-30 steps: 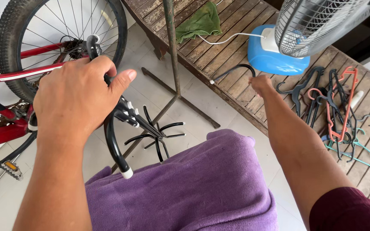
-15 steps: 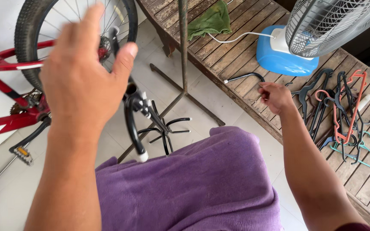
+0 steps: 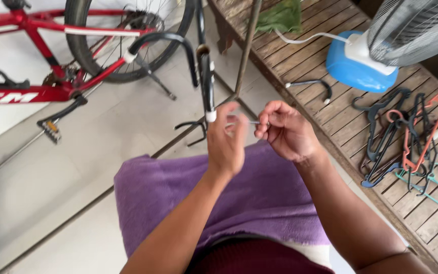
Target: The person assembles a metal coat rack by inserting curved hooks into a central vertical pole and tightening them with a small wrench. The person repeatedly inserts hooks, aligns them, and secures them in place.
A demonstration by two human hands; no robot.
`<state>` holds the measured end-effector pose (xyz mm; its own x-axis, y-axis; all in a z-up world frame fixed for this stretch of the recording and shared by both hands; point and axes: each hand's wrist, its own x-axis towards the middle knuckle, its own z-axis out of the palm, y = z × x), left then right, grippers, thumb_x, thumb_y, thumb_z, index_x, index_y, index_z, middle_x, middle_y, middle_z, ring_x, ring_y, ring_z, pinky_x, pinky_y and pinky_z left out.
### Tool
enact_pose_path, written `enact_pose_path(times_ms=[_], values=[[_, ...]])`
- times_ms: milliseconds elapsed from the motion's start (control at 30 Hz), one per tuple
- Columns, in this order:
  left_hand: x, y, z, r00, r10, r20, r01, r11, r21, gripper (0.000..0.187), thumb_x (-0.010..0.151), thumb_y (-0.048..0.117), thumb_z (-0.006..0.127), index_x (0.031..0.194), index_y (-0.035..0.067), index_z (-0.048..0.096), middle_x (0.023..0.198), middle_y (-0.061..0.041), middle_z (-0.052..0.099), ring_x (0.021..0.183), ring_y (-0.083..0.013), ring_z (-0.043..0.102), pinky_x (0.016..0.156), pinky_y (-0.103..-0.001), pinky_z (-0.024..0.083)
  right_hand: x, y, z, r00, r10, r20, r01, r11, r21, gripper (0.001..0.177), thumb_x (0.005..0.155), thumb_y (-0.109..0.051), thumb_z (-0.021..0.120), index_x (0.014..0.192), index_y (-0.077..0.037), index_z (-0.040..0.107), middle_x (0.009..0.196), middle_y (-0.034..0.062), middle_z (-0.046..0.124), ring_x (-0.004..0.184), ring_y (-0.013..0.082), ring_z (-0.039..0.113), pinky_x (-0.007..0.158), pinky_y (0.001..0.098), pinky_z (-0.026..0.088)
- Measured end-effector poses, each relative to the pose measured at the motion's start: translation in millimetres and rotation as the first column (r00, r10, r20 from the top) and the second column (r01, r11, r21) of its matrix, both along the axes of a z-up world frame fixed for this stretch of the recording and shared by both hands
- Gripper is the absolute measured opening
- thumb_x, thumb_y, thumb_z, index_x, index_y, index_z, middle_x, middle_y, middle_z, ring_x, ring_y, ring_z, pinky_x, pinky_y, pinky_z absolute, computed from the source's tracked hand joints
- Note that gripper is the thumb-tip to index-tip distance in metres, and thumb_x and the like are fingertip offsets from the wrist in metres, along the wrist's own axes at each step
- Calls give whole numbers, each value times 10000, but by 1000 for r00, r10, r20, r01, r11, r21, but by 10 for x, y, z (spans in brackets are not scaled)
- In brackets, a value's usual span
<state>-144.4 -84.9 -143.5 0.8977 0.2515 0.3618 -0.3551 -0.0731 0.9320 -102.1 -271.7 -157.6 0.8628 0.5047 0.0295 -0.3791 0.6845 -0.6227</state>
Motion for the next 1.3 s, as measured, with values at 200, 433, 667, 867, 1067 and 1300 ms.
enact_pose_path(times_ms=[200,433,667,867,1067,1300], values=[[-23,662,-866,851,-214,-481,-215,693,-688,279,995,313,551,1042,46,621,935,-82,679,815,-220,677,776,-377,544,26,-173,-345,995,-44,-91,33,993,-116,226,1008,24,497,1185,7,637,1065,131,694,932,229,675,892,391,577],[-390,1795,-795,860,-47,-509,-318,731,-604,242,996,251,519,1019,41,635,862,-64,681,771,-194,669,753,-374,573,74,-460,-521,995,-52,-84,25,955,-295,235,982,69,519,1168,-4,642,1056,121,700,902,229,698,873,388,589],[-353,1570,-768,866,-144,-480,-101,888,-449,218,1011,203,584,1065,13,678,877,-74,696,741,-165,663,706,-319,558,351,-621,-400,986,-160,-49,133,928,-348,220,1040,10,546,1227,-13,660,1042,110,710,875,211,678,856,372,575],[-266,1495,-869,849,-151,-507,-58,926,-373,229,1012,212,615,1089,11,694,894,-60,709,761,-149,677,717,-293,557,394,-868,-392,953,-299,-44,243,845,-477,191,1081,-24,520,1229,-26,641,1034,105,702,925,218,656,902,377,535],[-72,1389,-836,826,-70,-559,9,994,-110,293,951,178,678,1187,3,668,1014,-75,699,812,-143,668,741,-309,566,562,-1053,-522,889,-443,-116,312,771,-555,140,1078,-44,483,1173,-31,585,919,76,664,965,235,682,1001,396,517],[338,1042,-1042,859,147,-491,149,845,514,804,805,322,870,1412,-36,484,1268,-229,571,1021,-288,639,806,-406,539,1348,-915,-1141,986,-164,-4,81,510,-856,207,1068,-127,509,1145,-9,659,777,50,548,721,180,522,727,351,508]])
